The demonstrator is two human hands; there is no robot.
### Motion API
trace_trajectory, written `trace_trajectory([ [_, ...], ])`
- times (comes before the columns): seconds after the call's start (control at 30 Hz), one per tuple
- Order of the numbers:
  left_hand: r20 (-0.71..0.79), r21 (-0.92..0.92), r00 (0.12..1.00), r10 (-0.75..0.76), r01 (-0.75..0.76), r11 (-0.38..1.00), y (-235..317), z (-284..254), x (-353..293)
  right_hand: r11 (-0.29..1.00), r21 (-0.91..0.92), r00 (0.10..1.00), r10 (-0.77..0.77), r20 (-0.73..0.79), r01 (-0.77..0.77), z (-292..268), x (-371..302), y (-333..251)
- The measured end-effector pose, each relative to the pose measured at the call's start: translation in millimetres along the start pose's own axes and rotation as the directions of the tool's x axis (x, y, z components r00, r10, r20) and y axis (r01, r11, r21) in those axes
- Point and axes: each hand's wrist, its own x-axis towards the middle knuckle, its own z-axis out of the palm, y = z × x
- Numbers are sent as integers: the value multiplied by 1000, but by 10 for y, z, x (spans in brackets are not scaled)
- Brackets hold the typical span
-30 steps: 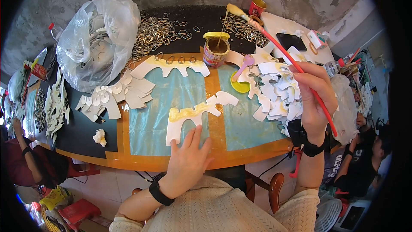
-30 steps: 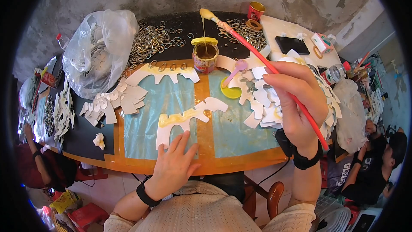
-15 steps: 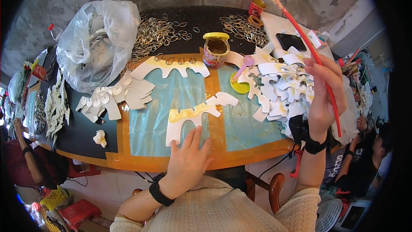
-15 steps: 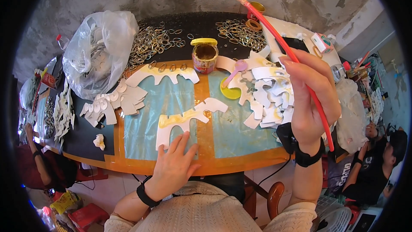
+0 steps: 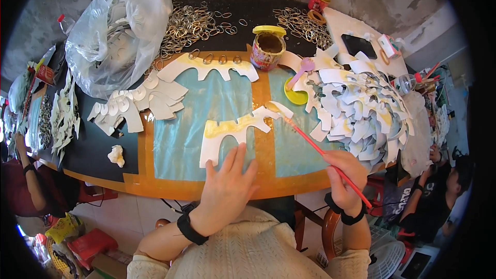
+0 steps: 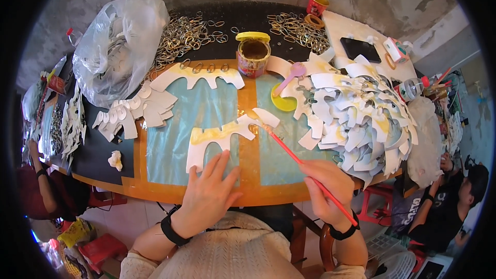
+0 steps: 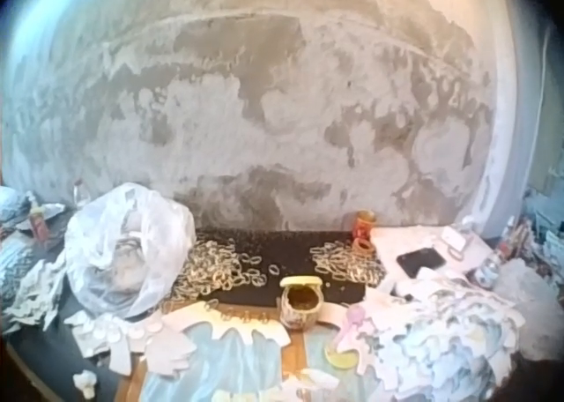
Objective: Apply glue to white leather shoe components and attach metal loop hardware.
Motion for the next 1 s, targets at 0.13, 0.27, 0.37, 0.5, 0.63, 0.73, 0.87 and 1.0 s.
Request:
trace_trajectory([
  [0.13, -6, 43, 1000, 4, -4, 999, -6, 18, 2, 1000, -13, 998, 10, 64, -9, 106, 14, 71],
  [0.27, 22, 34, 1000, -14, 13, 999, 8, 4, 18, 1000, -5, 996, 9, 91, -9, 154, 58, 77],
  [0.37, 49, 22, 998, -26, 25, 999, 16, -16, 23, 1000, -16, 996, -2, 89, 3, 174, 94, 75],
  [0.5, 69, 21, 997, -37, 36, 999, 11, -16, 28, 999, -50, 997, 20, 78, -16, 141, 115, 50],
  [0.63, 93, -13, 994, -49, 51, 999, 21, -27, 36, 1000, -6, 993, 4, 120, -4, 134, 109, 19],
  [0.73, 95, -11, 994, -53, 54, 998, 18, -24, 35, 999, -19, 996, 30, 86, -29, 127, 129, 21],
  [0.87, 80, 33, 996, -39, 36, 999, 22, -29, 35, 999, 11, 997, 42, 69, -43, 164, 166, 33],
  [1.0, 76, 41, 996, -42, 39, 998, 23, -24, 36, 997, 55, 989, 51, 141, -59, 108, 194, -8],
])
